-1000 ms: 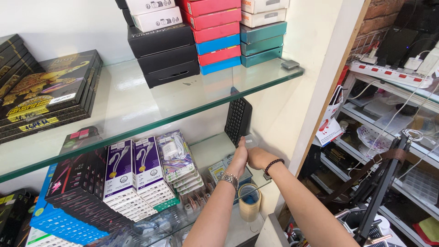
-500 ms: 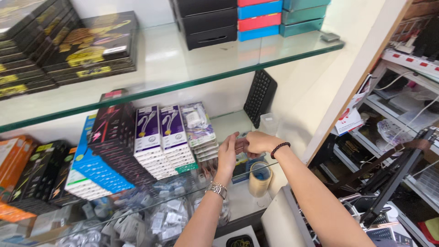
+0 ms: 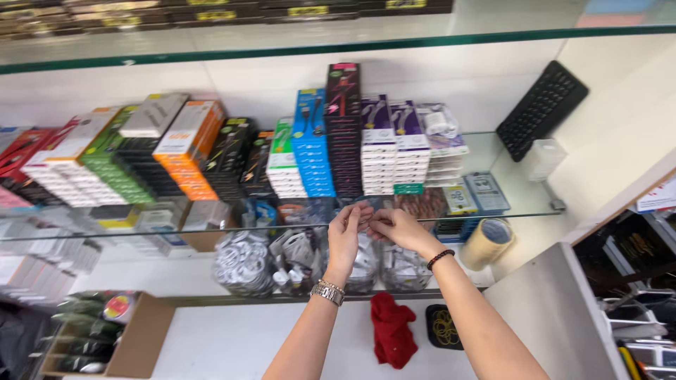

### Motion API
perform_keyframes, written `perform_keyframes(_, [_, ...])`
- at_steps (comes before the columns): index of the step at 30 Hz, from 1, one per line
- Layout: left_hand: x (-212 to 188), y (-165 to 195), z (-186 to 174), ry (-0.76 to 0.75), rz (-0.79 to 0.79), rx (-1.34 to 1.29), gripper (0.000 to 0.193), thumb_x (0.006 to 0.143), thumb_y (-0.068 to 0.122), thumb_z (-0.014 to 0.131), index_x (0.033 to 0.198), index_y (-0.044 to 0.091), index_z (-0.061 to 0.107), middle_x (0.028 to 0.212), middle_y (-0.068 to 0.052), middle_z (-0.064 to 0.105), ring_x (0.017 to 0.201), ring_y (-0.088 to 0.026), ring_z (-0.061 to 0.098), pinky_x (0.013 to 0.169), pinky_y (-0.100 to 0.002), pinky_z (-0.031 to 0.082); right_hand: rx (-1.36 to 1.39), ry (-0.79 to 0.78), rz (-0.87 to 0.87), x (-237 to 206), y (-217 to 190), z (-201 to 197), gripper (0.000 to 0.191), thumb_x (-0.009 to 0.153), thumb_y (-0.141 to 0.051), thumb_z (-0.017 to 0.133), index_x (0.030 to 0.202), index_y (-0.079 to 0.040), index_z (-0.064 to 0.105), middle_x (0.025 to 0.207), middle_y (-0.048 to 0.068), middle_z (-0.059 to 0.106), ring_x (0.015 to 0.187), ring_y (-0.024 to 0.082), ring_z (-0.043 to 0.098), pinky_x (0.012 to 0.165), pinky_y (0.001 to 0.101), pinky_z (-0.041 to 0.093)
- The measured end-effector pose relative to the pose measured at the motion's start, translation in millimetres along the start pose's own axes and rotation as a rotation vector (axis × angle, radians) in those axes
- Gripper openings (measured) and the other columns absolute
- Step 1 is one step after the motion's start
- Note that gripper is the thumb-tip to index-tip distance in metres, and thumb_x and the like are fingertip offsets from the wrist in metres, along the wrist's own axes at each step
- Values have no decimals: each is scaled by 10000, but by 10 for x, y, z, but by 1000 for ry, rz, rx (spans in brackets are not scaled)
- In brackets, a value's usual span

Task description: The person wipes packaged electronics products, including charger boxes and a keyboard, with a red cloth at a shop counter, then places the cleaned charger packages into a cardboard box and handles charging cables. The person works through items one at a time, wiping each package before setting it aside.

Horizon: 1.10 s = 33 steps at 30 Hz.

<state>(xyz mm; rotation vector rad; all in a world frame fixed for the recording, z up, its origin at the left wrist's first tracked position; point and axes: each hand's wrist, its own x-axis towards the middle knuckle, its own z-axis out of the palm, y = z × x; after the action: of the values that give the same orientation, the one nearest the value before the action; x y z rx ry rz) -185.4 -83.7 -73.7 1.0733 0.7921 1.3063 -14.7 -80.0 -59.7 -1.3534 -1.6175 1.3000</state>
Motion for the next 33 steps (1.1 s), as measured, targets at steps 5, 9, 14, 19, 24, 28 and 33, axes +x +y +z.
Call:
perform_keyframes(5, [-373,416,-1289,177,41,105,332,1066,222,507,1182,-34,683,1067,-156,752,928,-178,734,818,-308,601,132,-65,-3,321,-242,1461,259,1003,-181,586,1127,17,699,981,47,762,858,107,721,749,263,588])
perform_keyframes(9, [-678,695,-2488,429,89,457,261,1051,189,526,1112,20,715,1005,-143,786,899,-208,758,812,-339,584,114,-132,87,546,-462,2487,272,1012,-194,583,1178,-9,694,982,51,757,825,105,683,686,267,530])
perform_keyframes(14, [-1061,937,-3700,742,123,1017,181,959,163,614,1077,80,724,1096,-143,712,1071,-340,627,946,-461,472,109,-243,92,806,-605,3555,286,1007,-204,572,1212,-44,693,996,47,768,829,96,699,745,250,578])
perform_keyframes(19, [-1443,1079,-4343,948,69,1238,269,829,204,700,1076,96,693,1158,-160,642,1188,-378,512,977,-529,378,83,-340,118,1074,-767,4379,295,1001,-224,592,1228,-61,688,1021,54,759,858,110,704,766,277,594])
perform_keyframes(24, [-1855,1223,-4892,891,-113,1350,319,809,168,730,1064,24,603,1103,-170,640,1116,-372,586,959,-487,457,23,-418,117,1215,-984,4863,299,1002,-246,588,1237,-87,682,1039,42,758,895,112,698,779,283,596])
perform_keyframes(28, [-2013,1267,-5075,757,-149,1360,160,867,19,634,1013,83,653,1055,-127,691,1038,-345,662,871,-458,536,-19,-460,142,1197,-1063,5034,293,1007,-254,582,1243,-104,670,1036,26,748,887,108,687,773,283,581])
perform_keyframes(33, [-1999,1127,-4787,624,-201,1326,70,928,114,659,964,64,626,994,-134,690,958,-352,683,790,-490,547,-134,-353,32,1090,-1005,5029,272,975,-232,630,1192,-78,688,953,54,757,847,127,705,741,297,565])
